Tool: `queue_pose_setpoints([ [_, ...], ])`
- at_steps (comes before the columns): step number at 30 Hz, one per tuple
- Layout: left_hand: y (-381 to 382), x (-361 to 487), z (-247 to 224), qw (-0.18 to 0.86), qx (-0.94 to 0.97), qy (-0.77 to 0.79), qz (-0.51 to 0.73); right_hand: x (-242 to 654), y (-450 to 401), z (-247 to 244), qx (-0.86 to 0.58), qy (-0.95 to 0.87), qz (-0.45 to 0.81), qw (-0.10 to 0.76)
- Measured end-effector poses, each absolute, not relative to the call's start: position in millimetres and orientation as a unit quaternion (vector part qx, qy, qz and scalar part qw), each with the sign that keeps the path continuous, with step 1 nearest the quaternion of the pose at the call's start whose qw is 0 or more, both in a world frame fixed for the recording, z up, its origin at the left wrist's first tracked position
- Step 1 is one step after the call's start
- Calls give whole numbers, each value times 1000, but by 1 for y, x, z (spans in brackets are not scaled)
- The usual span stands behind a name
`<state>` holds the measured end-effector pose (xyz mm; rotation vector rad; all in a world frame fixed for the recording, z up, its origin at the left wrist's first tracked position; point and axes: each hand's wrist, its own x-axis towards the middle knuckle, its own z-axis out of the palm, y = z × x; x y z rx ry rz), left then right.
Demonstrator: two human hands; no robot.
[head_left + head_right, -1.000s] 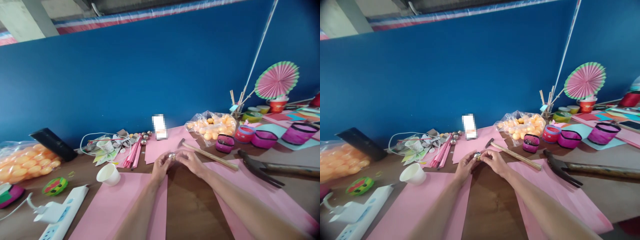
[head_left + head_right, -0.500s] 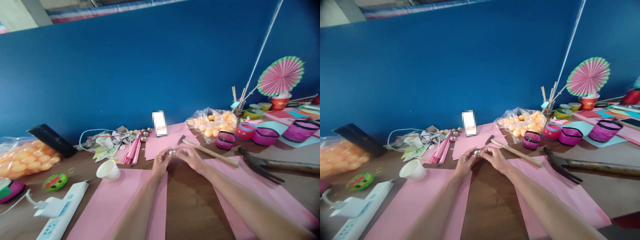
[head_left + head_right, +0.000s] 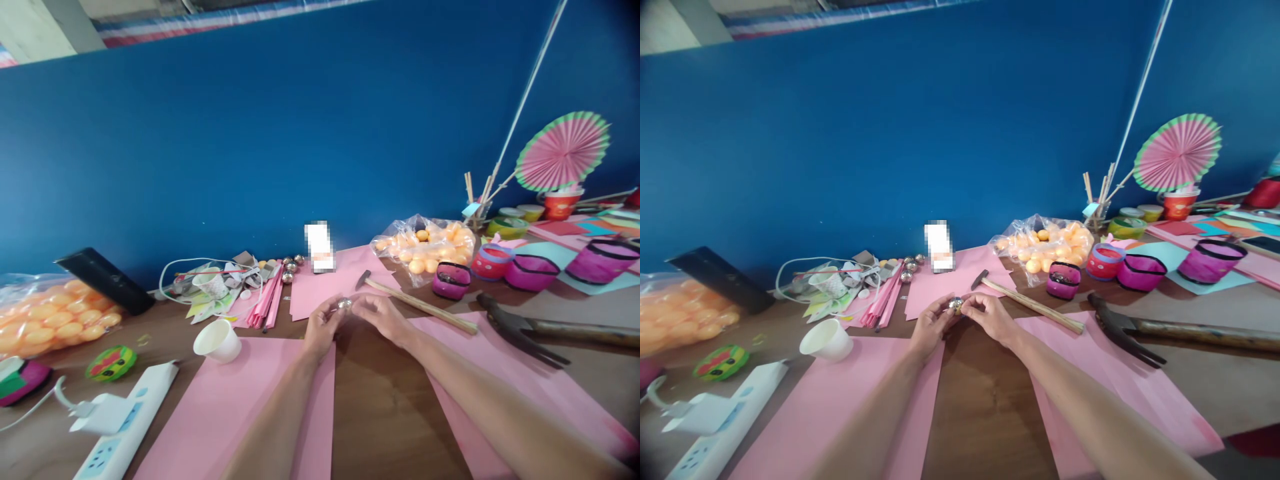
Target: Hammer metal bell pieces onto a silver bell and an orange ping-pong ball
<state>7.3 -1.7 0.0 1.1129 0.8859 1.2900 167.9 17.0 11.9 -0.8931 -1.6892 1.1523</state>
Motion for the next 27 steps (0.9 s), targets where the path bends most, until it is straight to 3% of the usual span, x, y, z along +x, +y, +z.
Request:
queue_pose_setpoints([
  [27,-2,7,1,575,475,377,550,168,15,14,-364,-684,465,428],
])
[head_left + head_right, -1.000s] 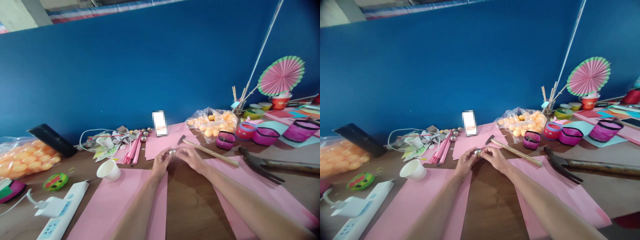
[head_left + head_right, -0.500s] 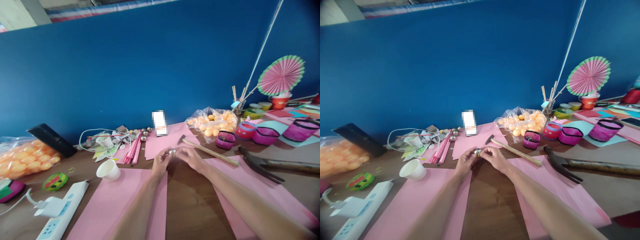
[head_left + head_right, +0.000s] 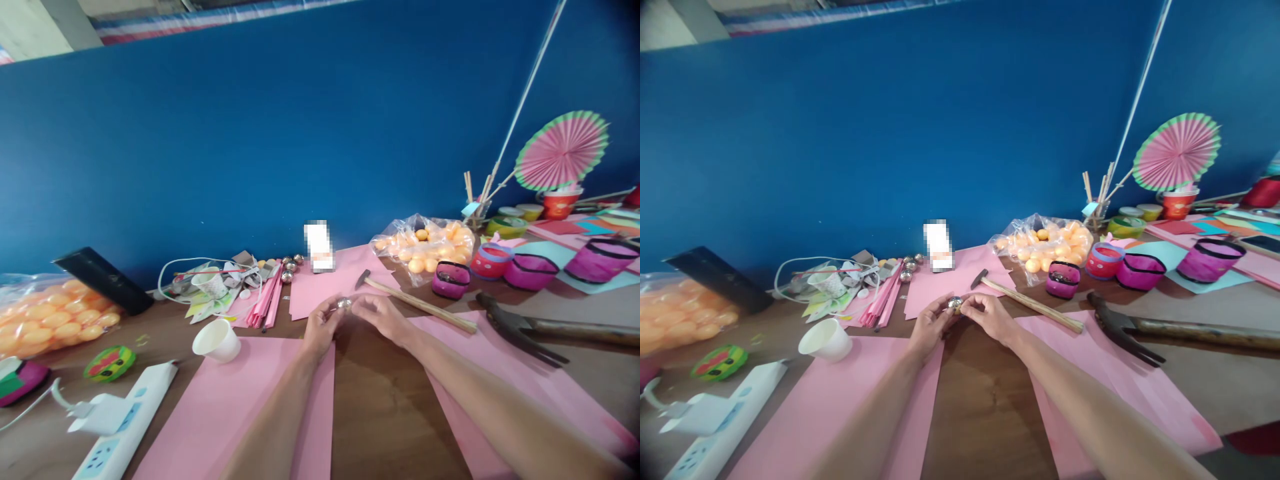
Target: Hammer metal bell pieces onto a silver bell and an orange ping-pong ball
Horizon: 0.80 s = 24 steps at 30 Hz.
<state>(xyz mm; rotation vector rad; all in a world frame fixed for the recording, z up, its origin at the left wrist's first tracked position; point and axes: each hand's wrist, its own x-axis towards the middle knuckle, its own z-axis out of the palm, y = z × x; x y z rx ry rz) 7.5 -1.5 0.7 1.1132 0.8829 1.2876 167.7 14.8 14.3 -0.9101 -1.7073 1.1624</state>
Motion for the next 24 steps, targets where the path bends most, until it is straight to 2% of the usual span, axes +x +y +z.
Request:
queue_pose_setpoints([
  [24,-3,7,-1,551,499,394,541,169,17,12,-396,-665,489,402],
])
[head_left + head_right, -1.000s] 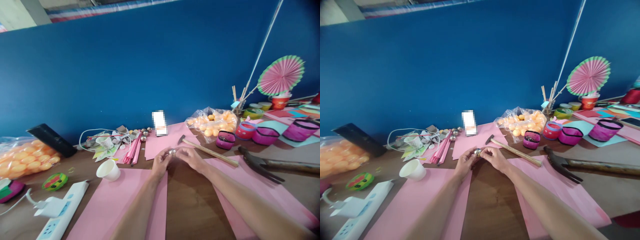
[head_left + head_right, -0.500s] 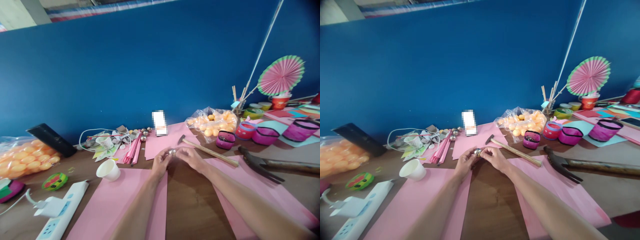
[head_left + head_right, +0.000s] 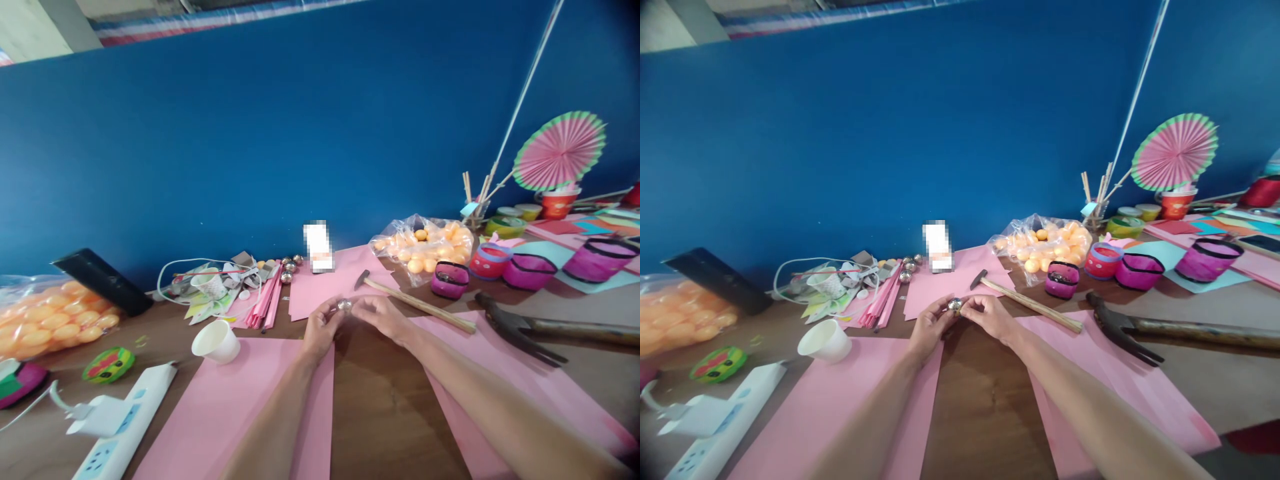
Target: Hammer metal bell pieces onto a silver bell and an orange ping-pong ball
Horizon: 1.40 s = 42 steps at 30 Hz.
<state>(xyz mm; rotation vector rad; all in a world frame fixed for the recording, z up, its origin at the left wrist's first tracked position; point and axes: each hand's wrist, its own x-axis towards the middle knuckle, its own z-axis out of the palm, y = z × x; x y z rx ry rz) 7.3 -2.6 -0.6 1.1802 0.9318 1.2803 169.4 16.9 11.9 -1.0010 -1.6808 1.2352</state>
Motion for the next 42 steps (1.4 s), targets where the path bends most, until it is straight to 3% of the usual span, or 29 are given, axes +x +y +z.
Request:
queue_pose_setpoints([
  [21,-1,9,-4,520,514,423,535,168,19,6,-418,-629,482,445],
  [35,-8,12,3,590,438,386,558,166,18,14,-349,-636,508,464],
  [42,-9,13,7,580,444,401,552,164,17,12,-371,-659,455,471],
])
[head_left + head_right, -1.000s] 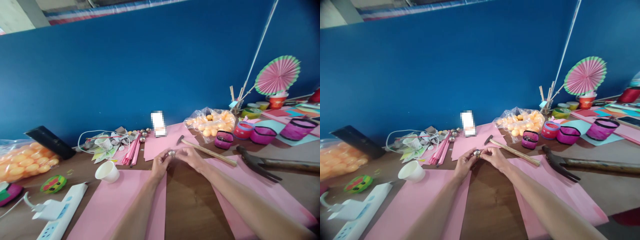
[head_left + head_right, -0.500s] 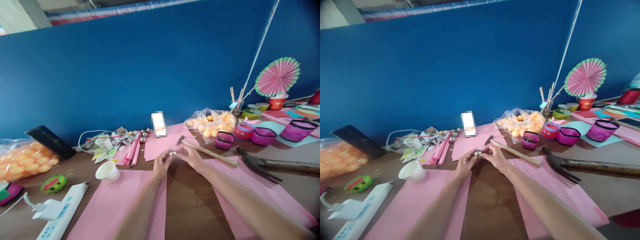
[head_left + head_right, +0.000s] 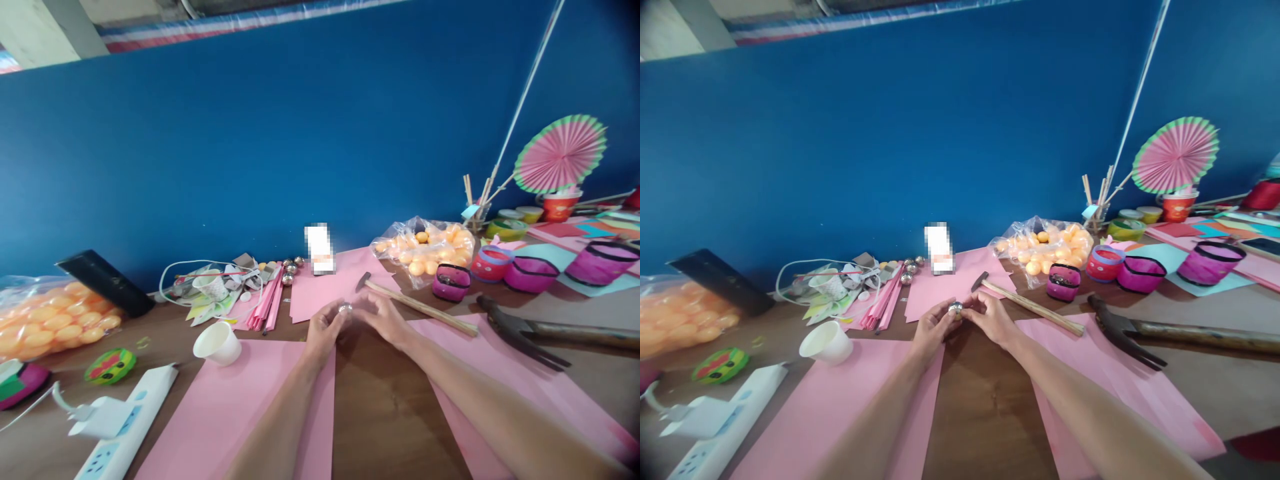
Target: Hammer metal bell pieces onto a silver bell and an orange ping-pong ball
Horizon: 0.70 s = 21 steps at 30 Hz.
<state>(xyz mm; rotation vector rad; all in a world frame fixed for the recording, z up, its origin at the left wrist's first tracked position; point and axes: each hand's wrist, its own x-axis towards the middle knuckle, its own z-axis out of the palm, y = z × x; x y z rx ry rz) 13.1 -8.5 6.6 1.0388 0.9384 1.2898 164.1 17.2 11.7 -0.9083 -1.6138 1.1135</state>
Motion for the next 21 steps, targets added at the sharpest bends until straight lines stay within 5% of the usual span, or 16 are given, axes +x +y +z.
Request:
queue_pose_setpoints([
  [21,-5,12,2,598,429,401,545,163,9,17,-356,-711,410,448],
])
